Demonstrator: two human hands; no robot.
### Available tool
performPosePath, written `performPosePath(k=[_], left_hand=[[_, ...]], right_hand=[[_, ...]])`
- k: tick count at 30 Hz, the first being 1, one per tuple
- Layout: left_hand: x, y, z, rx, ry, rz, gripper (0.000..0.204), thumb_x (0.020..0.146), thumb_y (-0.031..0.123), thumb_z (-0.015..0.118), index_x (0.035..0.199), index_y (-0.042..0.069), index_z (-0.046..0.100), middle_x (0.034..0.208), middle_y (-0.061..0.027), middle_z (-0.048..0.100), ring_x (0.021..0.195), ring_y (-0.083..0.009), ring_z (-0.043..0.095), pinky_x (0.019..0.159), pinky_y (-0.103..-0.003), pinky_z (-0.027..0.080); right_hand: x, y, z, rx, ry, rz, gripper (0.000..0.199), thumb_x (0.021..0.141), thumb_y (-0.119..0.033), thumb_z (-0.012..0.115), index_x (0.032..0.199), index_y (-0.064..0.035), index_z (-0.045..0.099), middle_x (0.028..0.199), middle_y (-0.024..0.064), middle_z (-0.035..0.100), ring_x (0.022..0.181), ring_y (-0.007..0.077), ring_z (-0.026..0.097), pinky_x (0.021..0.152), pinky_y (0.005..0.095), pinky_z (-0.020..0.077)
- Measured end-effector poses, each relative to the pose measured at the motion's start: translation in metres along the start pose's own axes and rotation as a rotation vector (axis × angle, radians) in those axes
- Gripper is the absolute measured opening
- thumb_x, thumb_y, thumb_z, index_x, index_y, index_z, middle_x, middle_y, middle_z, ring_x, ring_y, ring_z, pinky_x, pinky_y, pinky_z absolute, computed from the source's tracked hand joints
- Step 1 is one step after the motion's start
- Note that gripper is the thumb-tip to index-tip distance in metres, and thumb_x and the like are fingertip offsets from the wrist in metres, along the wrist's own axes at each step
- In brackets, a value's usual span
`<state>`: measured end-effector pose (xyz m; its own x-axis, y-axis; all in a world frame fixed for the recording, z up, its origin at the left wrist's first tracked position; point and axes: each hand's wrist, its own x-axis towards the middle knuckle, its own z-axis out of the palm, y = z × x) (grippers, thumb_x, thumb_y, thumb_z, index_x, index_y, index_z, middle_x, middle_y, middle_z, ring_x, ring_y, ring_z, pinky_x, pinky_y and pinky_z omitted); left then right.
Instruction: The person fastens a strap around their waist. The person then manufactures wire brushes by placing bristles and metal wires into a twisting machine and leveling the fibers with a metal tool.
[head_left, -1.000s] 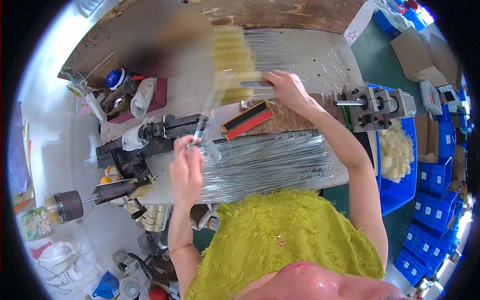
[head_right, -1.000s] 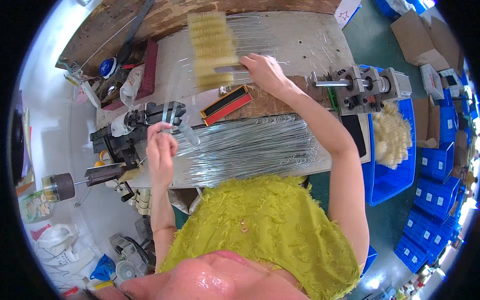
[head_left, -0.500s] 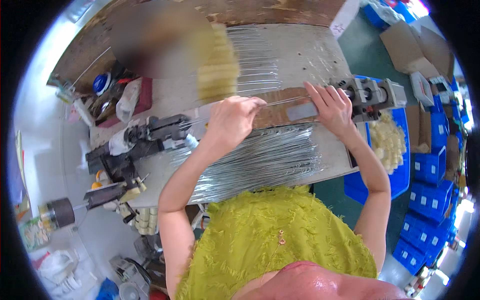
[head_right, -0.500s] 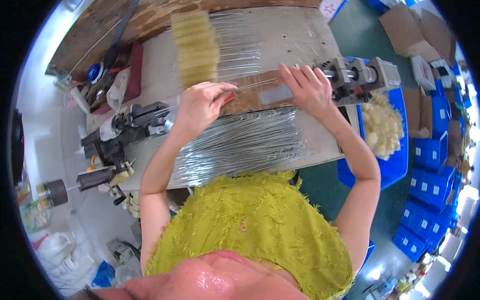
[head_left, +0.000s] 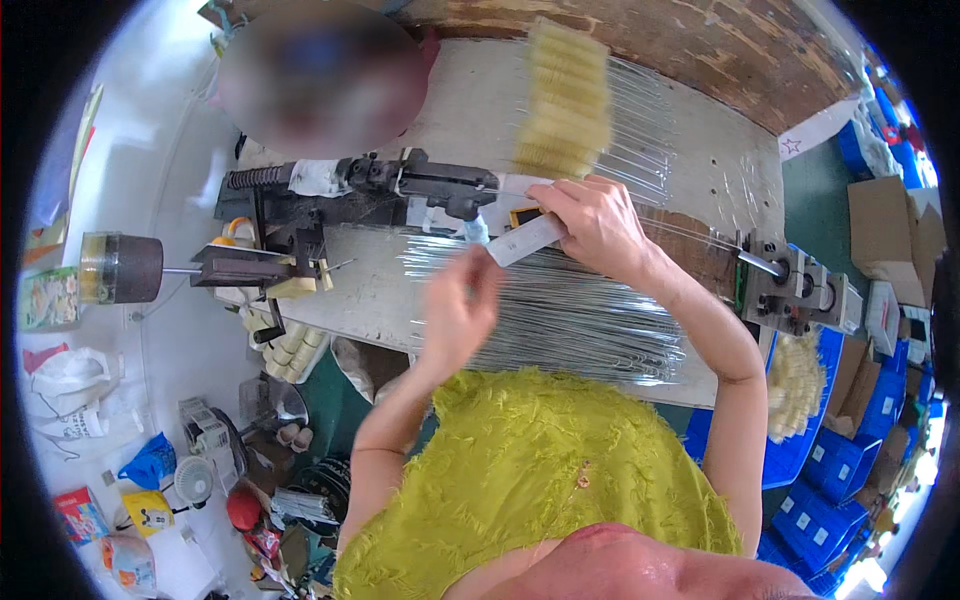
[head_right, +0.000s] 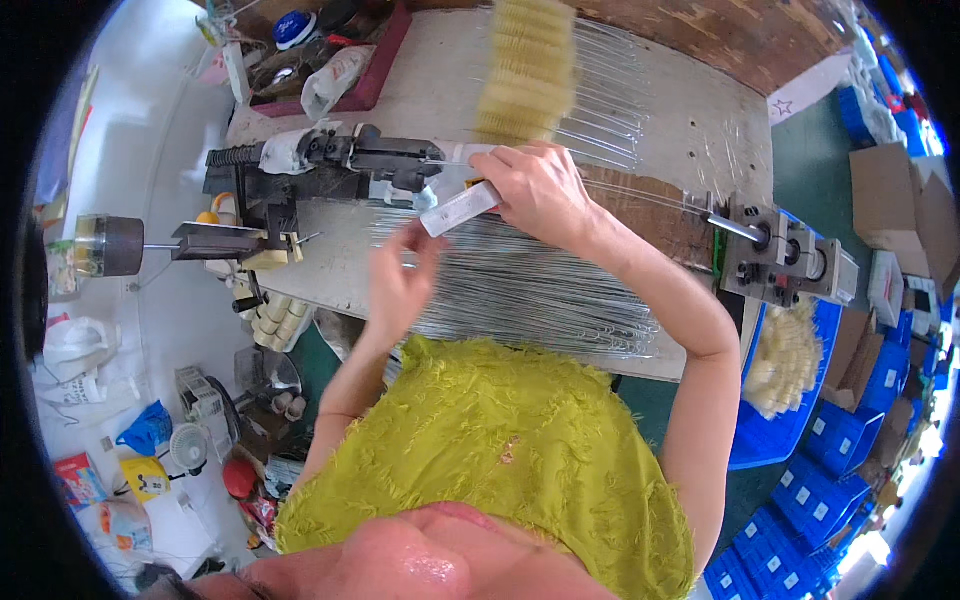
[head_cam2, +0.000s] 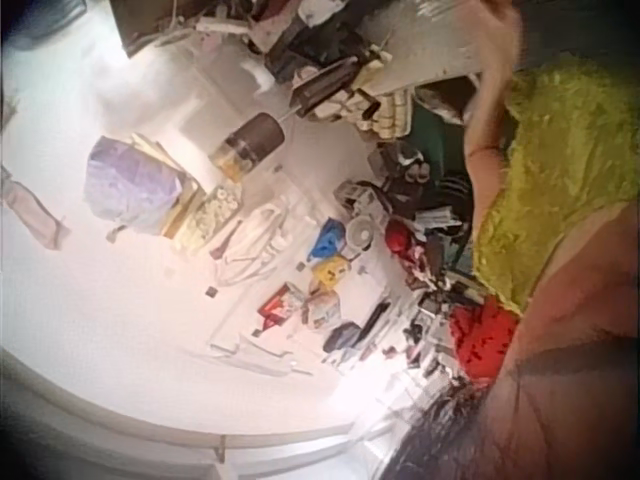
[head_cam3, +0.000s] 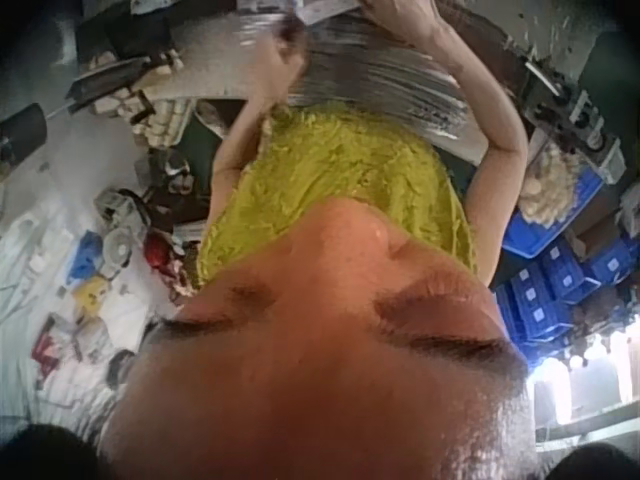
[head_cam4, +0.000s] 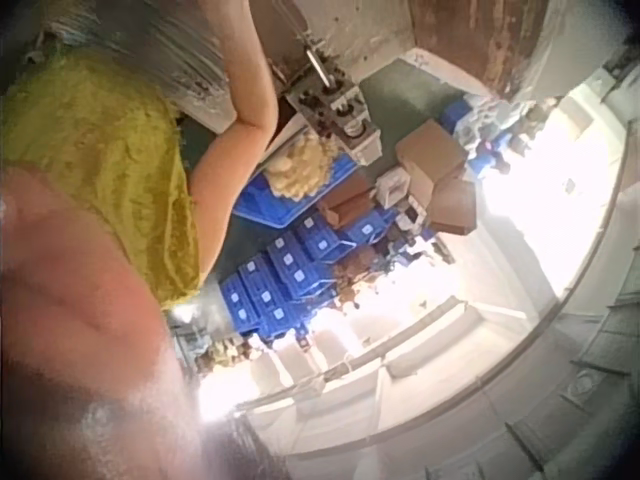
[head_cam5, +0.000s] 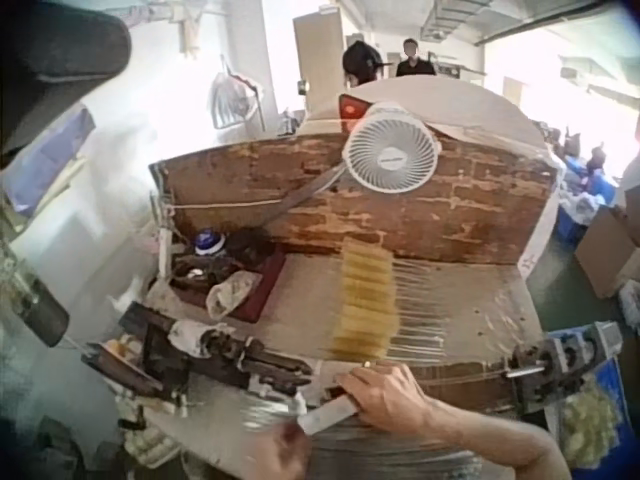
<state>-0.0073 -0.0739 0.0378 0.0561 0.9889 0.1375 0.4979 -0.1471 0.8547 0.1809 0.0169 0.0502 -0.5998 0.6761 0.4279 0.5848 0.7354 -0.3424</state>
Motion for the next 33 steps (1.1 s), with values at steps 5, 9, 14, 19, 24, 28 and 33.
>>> performPosePath(k=[5, 9, 14, 19, 24, 28, 33], left_hand=[[-0.003, -0.063, 0.028, -1.478, -0.515, -0.678, 0.032, 0.092, 0.031, 0.048, 0.094, 0.001, 0.060, 0.072, -0.0066, 0.060, 0.064, -0.0162, 0.054, 0.058, -0.028, 0.042], [0.017, -0.063, -0.020, -1.569, -0.339, -0.380, 0.039, 0.092, 0.036, 0.048, 0.099, 0.000, 0.059, 0.073, -0.0067, 0.060, 0.064, -0.0167, 0.054, 0.061, -0.029, 0.042], [0.036, -0.007, 0.016, -1.427, -0.214, -0.706, 0.024, 0.088, 0.022, 0.054, 0.098, 0.000, 0.057, 0.070, -0.0071, 0.058, 0.063, -0.0157, 0.055, 0.059, -0.034, 0.045], [0.040, -0.050, 0.030, -0.758, -0.160, -0.485, 0.014, 0.078, -0.001, 0.057, 0.091, -0.002, 0.052, 0.063, -0.0063, 0.054, 0.046, -0.0121, 0.051, 0.038, -0.026, 0.038], [0.032, -0.063, 0.019, -0.728, -0.209, -0.224, 0.031, 0.078, 0.005, 0.065, 0.104, 0.002, 0.049, 0.076, -0.0069, 0.059, 0.058, -0.0151, 0.057, 0.052, -0.030, 0.046], [-0.009, -0.105, -0.073, -0.968, 0.358, -0.870, 0.033, 0.088, 0.032, 0.058, 0.107, 0.007, 0.049, 0.079, -0.0058, 0.060, 0.069, -0.0164, 0.060, 0.057, -0.030, 0.050], [-0.037, -0.141, -0.123, -1.095, 0.292, -0.700, 0.028, 0.092, 0.037, 0.050, 0.094, 0.010, 0.050, 0.062, 0.0029, 0.041, 0.049, -0.0072, 0.039, 0.042, -0.021, 0.029]], right_hand=[[0.009, 0.001, 0.004, 0.179, -0.027, 0.079, 0.030, 0.067, 0.002, 0.060, 0.096, -0.0045, 0.063, 0.083, 0.0121, 0.066, 0.071, 0.0310, 0.062, 0.064, 0.0368, 0.0503], [0.011, 0.002, 0.000, 0.206, -0.111, 0.158, 0.029, 0.066, 0.001, 0.061, 0.095, -0.0037, 0.065, 0.084, 0.0149, 0.065, 0.073, 0.0319, 0.063, 0.066, 0.0353, 0.0510], [0.014, -0.003, 0.001, 0.220, -0.125, 0.171, 0.031, 0.065, 0.001, 0.062, 0.095, -0.0033, 0.065, 0.084, 0.0157, 0.065, 0.073, 0.0318, 0.063, 0.065, 0.0357, 0.0504], [0.015, -0.006, -0.002, 0.166, -0.109, 0.087, 0.035, 0.064, 0.000, 0.063, 0.099, -0.0037, 0.064, 0.083, 0.0148, 0.064, 0.072, 0.0319, 0.062, 0.064, 0.0365, 0.0496], [0.001, -0.015, -0.015, 0.015, -0.121, -0.113, 0.044, 0.063, -0.001, 0.066, 0.106, -0.0060, 0.060, 0.097, 0.0110, 0.062, 0.079, 0.0294, 0.062, 0.067, 0.0386, 0.0505], [-0.068, 0.004, -0.015, -0.019, -0.164, -0.104, 0.057, 0.061, 0.001, 0.068, 0.116, -0.0059, 0.055, 0.110, 0.0093, 0.056, 0.088, 0.0278, 0.059, 0.075, 0.0378, 0.0502], [-0.063, 0.020, 0.001, -0.280, -0.240, 0.157, 0.060, 0.062, 0.001, 0.067, 0.119, -0.0044, 0.052, 0.123, 0.0105, 0.047, 0.097, 0.0303, 0.053, 0.077, 0.0392, 0.0487]])
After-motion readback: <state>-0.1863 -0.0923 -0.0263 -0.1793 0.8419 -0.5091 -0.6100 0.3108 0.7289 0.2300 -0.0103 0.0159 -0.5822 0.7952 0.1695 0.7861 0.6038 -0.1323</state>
